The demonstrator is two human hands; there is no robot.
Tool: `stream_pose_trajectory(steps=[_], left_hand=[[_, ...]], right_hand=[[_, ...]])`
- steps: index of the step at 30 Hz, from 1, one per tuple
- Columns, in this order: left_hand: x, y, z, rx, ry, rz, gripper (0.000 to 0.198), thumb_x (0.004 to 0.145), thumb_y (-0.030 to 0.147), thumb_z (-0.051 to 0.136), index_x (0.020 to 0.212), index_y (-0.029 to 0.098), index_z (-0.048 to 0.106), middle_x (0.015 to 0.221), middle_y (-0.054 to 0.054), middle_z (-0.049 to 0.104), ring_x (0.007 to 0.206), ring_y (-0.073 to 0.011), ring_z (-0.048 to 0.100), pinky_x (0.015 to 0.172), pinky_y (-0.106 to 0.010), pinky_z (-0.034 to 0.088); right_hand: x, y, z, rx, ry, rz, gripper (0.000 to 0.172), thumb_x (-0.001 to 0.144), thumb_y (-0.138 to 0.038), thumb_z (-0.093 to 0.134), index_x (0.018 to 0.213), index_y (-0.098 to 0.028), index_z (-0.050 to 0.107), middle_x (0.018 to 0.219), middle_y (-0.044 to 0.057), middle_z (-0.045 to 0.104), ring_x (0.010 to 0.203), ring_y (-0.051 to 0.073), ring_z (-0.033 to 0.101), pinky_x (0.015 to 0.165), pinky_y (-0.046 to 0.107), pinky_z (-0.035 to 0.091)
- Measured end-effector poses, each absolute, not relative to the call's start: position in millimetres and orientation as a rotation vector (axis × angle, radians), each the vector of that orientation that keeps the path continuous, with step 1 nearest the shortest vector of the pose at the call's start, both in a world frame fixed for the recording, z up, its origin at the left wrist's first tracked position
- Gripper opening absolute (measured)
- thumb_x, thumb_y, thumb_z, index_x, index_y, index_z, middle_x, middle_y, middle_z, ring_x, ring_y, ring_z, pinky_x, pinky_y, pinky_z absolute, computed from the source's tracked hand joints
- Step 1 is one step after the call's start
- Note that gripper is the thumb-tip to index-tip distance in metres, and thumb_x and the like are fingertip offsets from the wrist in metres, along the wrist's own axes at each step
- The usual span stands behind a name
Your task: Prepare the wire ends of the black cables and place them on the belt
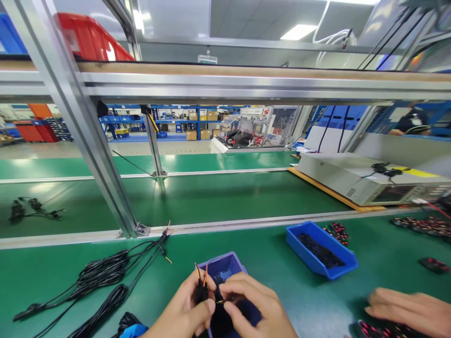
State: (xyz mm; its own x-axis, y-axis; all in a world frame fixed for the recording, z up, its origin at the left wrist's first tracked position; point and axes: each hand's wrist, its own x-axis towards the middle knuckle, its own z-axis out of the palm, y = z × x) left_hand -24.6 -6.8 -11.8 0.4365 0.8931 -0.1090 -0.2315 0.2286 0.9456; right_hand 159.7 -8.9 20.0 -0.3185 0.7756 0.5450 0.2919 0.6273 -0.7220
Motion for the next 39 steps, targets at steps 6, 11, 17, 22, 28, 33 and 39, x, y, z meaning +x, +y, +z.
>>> stream_pose_trajectory(steps=[6,11,17,22,28,33,39], left_hand=[[-22.4,-2.4,-27.6,1.032,0.631,0.996,0.041,0.077,0.048,0.079,0.090,0.019,0.052,0.071,0.004,0.054,0.049,-0.0065,0.051,0.043,-0.015,0.031],[-22.0,-0.5,-34.8,1.010,0.637,1.026,0.043,0.074,0.048,0.082,0.089,0.019,0.053,0.067,0.004,0.055,0.048,-0.0078,0.054,0.042,-0.015,0.033],[-23.6,-1.4,-22.3,1.001,0.677,0.997,0.043,0.074,0.050,0.081,0.085,0.018,0.054,0.064,0.004,0.057,0.049,-0.0089,0.057,0.045,-0.016,0.038],[-24.3,-1.7,-17.0,0.893,0.724,1.015,0.040,0.080,0.051,0.075,0.089,0.014,0.063,0.070,-0.003,0.069,0.062,-0.0138,0.067,0.060,-0.022,0.051],[-16.9,-0.1,-31.1,0.811,0.783,1.058,0.052,0.072,0.063,0.075,0.088,0.017,0.059,0.062,-0.003,0.071,0.039,-0.0131,0.060,0.031,-0.016,0.030],[-15.8,-0.9,-38.9,0.909,0.808,1.028,0.050,0.070,0.063,0.076,0.076,0.019,0.054,0.042,0.006,0.056,0.030,-0.0086,0.047,0.030,-0.015,0.022],[-16.3,-0.4,-36.3,0.946,0.905,0.968,0.059,0.057,0.070,0.080,0.073,0.020,0.052,0.038,0.006,0.054,0.028,-0.0066,0.039,0.030,-0.015,0.021]], right_hand=[[156.1,-10.5,13.9,-0.811,-1.883,0.633,0.021,0.087,-0.011,0.059,0.098,-0.023,0.071,0.079,0.002,0.075,0.067,0.015,0.072,0.064,0.018,0.058],[157.4,-9.1,14.0,-0.813,-1.907,0.541,0.026,0.082,-0.011,0.065,0.103,-0.024,0.070,0.093,0.004,0.076,0.081,0.017,0.074,0.076,0.020,0.059],[161.1,-10.1,13.1,-0.777,-1.956,0.590,0.019,0.089,-0.011,0.059,0.098,-0.023,0.071,0.083,0.004,0.074,0.076,0.016,0.071,0.071,0.021,0.056],[176.1,-6.7,23.7,-0.699,-2.044,0.885,0.029,0.094,-0.050,0.060,0.090,-0.023,0.071,0.081,0.004,0.075,0.076,0.018,0.071,0.072,0.026,0.055],[162.8,6.4,-3.9,-1.210,-2.370,0.265,0.011,0.085,-0.014,0.069,0.084,-0.025,0.071,0.088,0.000,0.076,0.084,0.021,0.066,0.072,0.030,0.047],[139.5,12.2,-25.9,-1.178,-2.543,0.083,0.022,0.070,-0.009,0.084,0.063,-0.021,0.066,0.067,-0.001,0.069,0.069,0.020,0.060,0.064,0.030,0.041],[151.7,6.7,-9.7,-1.188,-2.464,0.112,0.022,0.082,0.000,0.068,0.072,-0.020,0.066,0.075,0.000,0.069,0.074,0.018,0.061,0.067,0.027,0.044]])
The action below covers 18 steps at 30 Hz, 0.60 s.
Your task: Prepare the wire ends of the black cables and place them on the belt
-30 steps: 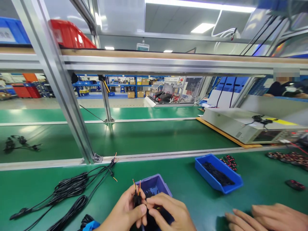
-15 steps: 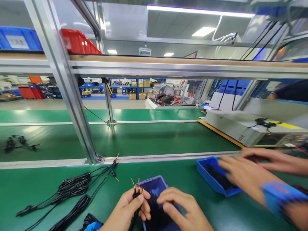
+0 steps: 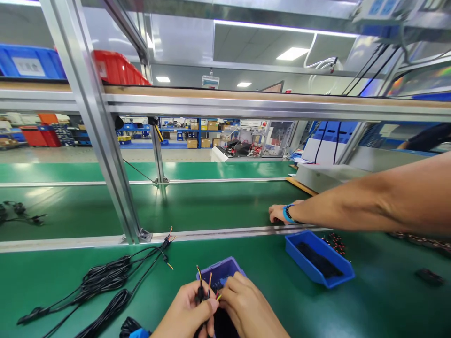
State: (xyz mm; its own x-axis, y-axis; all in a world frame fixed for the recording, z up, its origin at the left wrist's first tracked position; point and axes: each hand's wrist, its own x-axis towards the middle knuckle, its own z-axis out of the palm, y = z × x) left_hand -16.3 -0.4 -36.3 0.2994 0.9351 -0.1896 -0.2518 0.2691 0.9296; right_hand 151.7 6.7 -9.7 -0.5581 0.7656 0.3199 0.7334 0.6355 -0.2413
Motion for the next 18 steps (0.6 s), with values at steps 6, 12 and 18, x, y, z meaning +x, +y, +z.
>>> stream_pose_trajectory(steps=[6,12,18], left_hand=[[-14.1,-1.8,-35.9,1.021,0.948,0.913,0.059,0.059,0.070,0.079,0.074,0.018,0.056,0.040,0.005,0.055,0.031,-0.0072,0.044,0.032,-0.015,0.027],[-16.6,-0.9,-33.1,0.999,0.944,0.920,0.057,0.062,0.069,0.078,0.076,0.018,0.056,0.041,0.006,0.054,0.033,-0.0077,0.046,0.033,-0.014,0.027],[-18.6,2.4,-35.9,0.987,0.951,0.950,0.054,0.063,0.066,0.079,0.075,0.018,0.056,0.042,0.008,0.051,0.033,-0.0067,0.044,0.032,-0.013,0.026]], right_hand=[[159.8,-3.4,5.0,-1.008,-2.265,0.393,0.025,0.091,-0.002,0.052,0.088,-0.021,0.068,0.082,0.002,0.069,0.077,0.018,0.064,0.070,0.026,0.050],[166.0,-4.0,8.4,-0.999,-2.028,0.367,0.019,0.095,-0.011,0.051,0.094,-0.022,0.066,0.084,0.003,0.069,0.076,0.017,0.066,0.068,0.025,0.052],[165.7,-5.8,12.7,-0.926,-1.965,0.289,0.020,0.096,-0.009,0.048,0.097,-0.022,0.064,0.084,0.004,0.068,0.076,0.017,0.065,0.070,0.026,0.054]])
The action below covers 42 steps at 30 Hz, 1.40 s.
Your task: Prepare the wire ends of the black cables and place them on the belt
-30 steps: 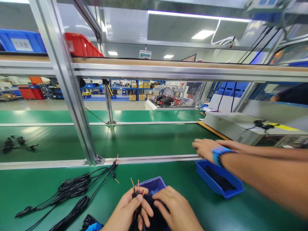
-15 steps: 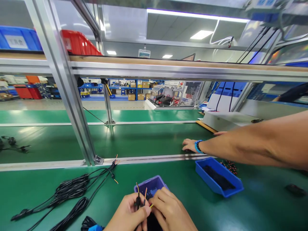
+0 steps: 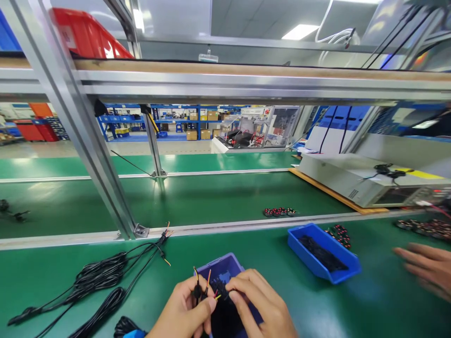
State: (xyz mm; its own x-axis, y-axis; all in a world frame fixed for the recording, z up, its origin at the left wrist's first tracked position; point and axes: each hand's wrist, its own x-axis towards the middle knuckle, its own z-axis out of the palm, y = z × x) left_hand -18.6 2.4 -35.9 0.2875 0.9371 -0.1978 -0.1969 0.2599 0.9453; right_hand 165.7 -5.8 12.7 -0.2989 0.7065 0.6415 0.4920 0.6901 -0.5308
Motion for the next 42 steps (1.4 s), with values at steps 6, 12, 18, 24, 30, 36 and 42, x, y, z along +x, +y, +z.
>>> stream_pose_trajectory(steps=[6,12,18,24,30,36,42], left_hand=[[-18.4,-0.1,-36.7,1.020,0.928,0.961,0.050,0.066,0.063,0.079,0.075,0.018,0.057,0.047,0.008,0.050,0.035,-0.0069,0.047,0.032,-0.013,0.028],[-18.5,-0.5,-36.2,1.023,0.922,0.963,0.052,0.065,0.065,0.079,0.076,0.018,0.057,0.048,0.008,0.049,0.035,-0.0070,0.047,0.033,-0.013,0.027],[-19.6,-0.8,-38.6,1.063,0.939,0.954,0.052,0.067,0.065,0.077,0.077,0.018,0.057,0.046,0.007,0.051,0.035,-0.0074,0.045,0.033,-0.015,0.028],[-19.6,-0.7,-37.3,1.071,0.938,0.966,0.053,0.069,0.066,0.076,0.080,0.018,0.057,0.047,0.006,0.055,0.034,-0.0064,0.043,0.034,-0.015,0.029],[-21.4,-3.6,-27.3,1.083,0.928,0.932,0.050,0.073,0.064,0.074,0.081,0.018,0.057,0.047,0.005,0.056,0.035,-0.0062,0.043,0.035,-0.015,0.029],[-19.8,-3.7,-28.6,1.077,0.951,0.923,0.054,0.069,0.068,0.074,0.078,0.017,0.057,0.044,0.005,0.056,0.033,-0.0060,0.041,0.034,-0.015,0.029],[-18.3,-4.0,-34.2,1.047,0.944,0.955,0.054,0.066,0.067,0.077,0.076,0.018,0.057,0.044,0.006,0.053,0.033,-0.0075,0.044,0.033,-0.015,0.026]], right_hand=[[165.8,-7.7,12.4,-0.933,-1.925,0.313,0.018,0.095,-0.010,0.052,0.098,-0.022,0.065,0.086,0.005,0.068,0.078,0.019,0.066,0.071,0.028,0.056],[162.2,-7.8,12.0,-0.924,-1.918,0.278,0.018,0.096,-0.009,0.051,0.098,-0.022,0.064,0.085,0.005,0.068,0.076,0.018,0.066,0.070,0.028,0.055],[160.1,-9.0,7.6,-0.948,-1.948,0.204,0.018,0.096,-0.008,0.052,0.099,-0.022,0.062,0.086,0.005,0.068,0.078,0.019,0.066,0.073,0.030,0.055],[156.1,-11.0,-1.8,-0.963,-1.941,0.248,0.016,0.095,-0.011,0.052,0.096,-0.021,0.064,0.085,0.005,0.069,0.077,0.019,0.067,0.073,0.030,0.056],[155.1,-11.3,3.8,-1.005,-1.841,0.560,0.017,0.096,-0.020,0.054,0.092,-0.022,0.070,0.084,0.005,0.071,0.073,0.017,0.068,0.064,0.024,0.055],[157.5,-9.4,9.9,-1.017,-1.769,0.733,0.020,0.097,-0.031,0.056,0.091,-0.023,0.073,0.083,0.004,0.072,0.072,0.018,0.068,0.065,0.023,0.053],[156.3,-10.1,7.7,-1.019,-1.736,0.726,0.016,0.095,-0.027,0.059,0.089,-0.024,0.073,0.083,0.003,0.072,0.073,0.017,0.068,0.066,0.022,0.053]])
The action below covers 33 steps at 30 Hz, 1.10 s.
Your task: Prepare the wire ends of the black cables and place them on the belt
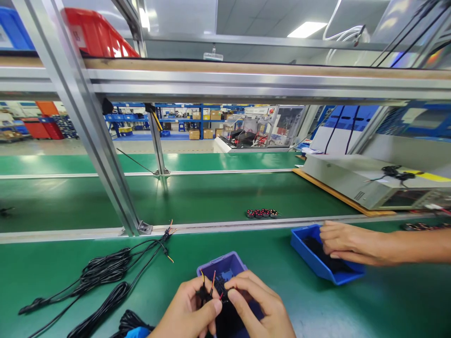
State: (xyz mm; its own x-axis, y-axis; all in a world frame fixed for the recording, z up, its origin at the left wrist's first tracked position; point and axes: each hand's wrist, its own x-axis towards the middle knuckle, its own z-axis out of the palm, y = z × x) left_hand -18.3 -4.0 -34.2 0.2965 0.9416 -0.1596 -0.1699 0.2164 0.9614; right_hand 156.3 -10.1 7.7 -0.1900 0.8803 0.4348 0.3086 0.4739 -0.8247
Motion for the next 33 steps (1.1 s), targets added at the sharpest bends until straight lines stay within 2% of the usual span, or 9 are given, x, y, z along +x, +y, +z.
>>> stream_pose_trajectory(steps=[5,12,18,24,29,33], left_hand=[[-19.7,-4.5,-33.3,1.057,0.932,0.942,0.051,0.070,0.064,0.076,0.079,0.018,0.058,0.046,0.005,0.057,0.034,-0.0067,0.043,0.035,-0.015,0.029],[-20.0,-4.5,-29.2,1.063,0.948,0.939,0.053,0.068,0.067,0.076,0.076,0.018,0.058,0.044,0.006,0.053,0.034,-0.0071,0.044,0.034,-0.015,0.027],[-21.1,-5.6,-21.6,1.070,0.950,0.888,0.051,0.067,0.064,0.078,0.072,0.018,0.057,0.049,0.006,0.053,0.040,-0.0088,0.052,0.036,-0.014,0.030],[-19.1,-5.8,-28.0,1.070,0.957,0.923,0.053,0.064,0.066,0.079,0.071,0.017,0.058,0.047,0.006,0.052,0.037,-0.0084,0.050,0.034,-0.015,0.029],[-18.4,-5.2,-26.8,1.069,0.941,0.921,0.053,0.064,0.064,0.080,0.070,0.017,0.057,0.050,0.005,0.053,0.038,-0.0083,0.051,0.034,-0.015,0.029],[-18.6,-4.9,-28.0,1.092,0.931,0.927,0.051,0.065,0.063,0.080,0.070,0.017,0.058,0.049,0.006,0.051,0.037,-0.0084,0.050,0.034,-0.015,0.029]], right_hand=[[155.1,-9.6,5.2,-1.009,-1.829,0.684,0.018,0.096,-0.023,0.056,0.096,-0.023,0.075,0.082,0.004,0.072,0.071,0.017,0.068,0.063,0.023,0.054],[163.9,-3.6,10.6,-0.908,-1.927,0.322,0.027,0.094,-0.015,0.056,0.108,-0.026,0.076,0.085,0.006,0.071,0.076,0.019,0.068,0.065,0.028,0.057],[163.2,-5.8,12.1,-1.046,-1.740,0.674,0.015,0.092,-0.021,0.061,0.092,-0.024,0.076,0.081,0.002,0.073,0.071,0.017,0.069,0.068,0.023,0.056],[161.8,-6.9,14.2,-1.043,-1.762,0.832,0.015,0.094,-0.025,0.059,0.088,-0.024,0.073,0.090,0.004,0.070,0.084,0.019,0.068,0.077,0.025,0.053],[162.6,-6.8,14.3,-1.032,-1.734,0.944,0.018,0.095,-0.030,0.059,0.086,-0.024,0.072,0.090,0.003,0.068,0.085,0.019,0.067,0.081,0.027,0.052],[161.9,-5.9,13.8,-1.027,-1.695,1.012,0.019,0.093,-0.034,0.061,0.082,-0.023,0.072,0.087,0.004,0.068,0.082,0.019,0.066,0.079,0.027,0.052]])
